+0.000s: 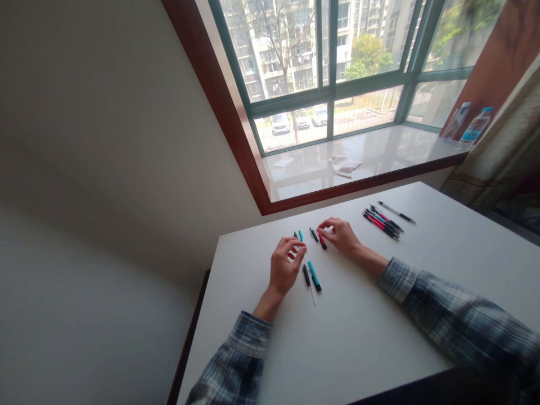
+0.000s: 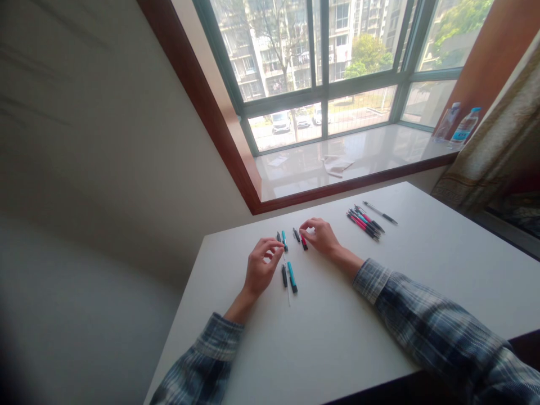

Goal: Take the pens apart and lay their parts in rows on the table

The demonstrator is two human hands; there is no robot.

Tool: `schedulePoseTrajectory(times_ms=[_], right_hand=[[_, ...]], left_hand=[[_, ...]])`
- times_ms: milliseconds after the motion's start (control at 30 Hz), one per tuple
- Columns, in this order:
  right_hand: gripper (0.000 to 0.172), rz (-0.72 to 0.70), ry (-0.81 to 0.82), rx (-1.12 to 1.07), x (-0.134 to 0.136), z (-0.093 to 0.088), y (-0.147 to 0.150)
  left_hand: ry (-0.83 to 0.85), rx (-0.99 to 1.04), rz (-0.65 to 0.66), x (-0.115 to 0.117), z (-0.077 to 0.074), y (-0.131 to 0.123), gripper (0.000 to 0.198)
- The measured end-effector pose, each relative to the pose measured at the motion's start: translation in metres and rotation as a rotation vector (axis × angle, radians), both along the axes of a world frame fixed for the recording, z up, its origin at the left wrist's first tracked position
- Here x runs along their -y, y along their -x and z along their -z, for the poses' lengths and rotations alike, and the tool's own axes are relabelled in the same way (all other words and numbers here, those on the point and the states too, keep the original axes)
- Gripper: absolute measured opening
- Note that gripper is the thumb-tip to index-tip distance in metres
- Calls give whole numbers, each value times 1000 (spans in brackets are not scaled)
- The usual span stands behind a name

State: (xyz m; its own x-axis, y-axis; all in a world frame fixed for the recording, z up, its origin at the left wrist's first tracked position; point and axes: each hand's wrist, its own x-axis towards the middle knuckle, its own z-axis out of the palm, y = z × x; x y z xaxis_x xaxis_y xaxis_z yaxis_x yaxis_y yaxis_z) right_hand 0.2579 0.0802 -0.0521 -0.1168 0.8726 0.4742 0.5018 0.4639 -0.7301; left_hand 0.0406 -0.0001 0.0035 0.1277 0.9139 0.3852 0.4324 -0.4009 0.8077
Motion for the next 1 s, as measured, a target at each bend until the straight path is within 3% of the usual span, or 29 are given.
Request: schedulePoseTrajectory(times_ms=[300, 1000], right_hand=[[18, -7, 40, 9, 2, 1, -1], [5, -25, -15, 119, -7, 4, 7]], left_hand=[[-5, -28, -7, 0, 3, 2, 16], [-17, -76, -3, -4, 15, 3, 11]])
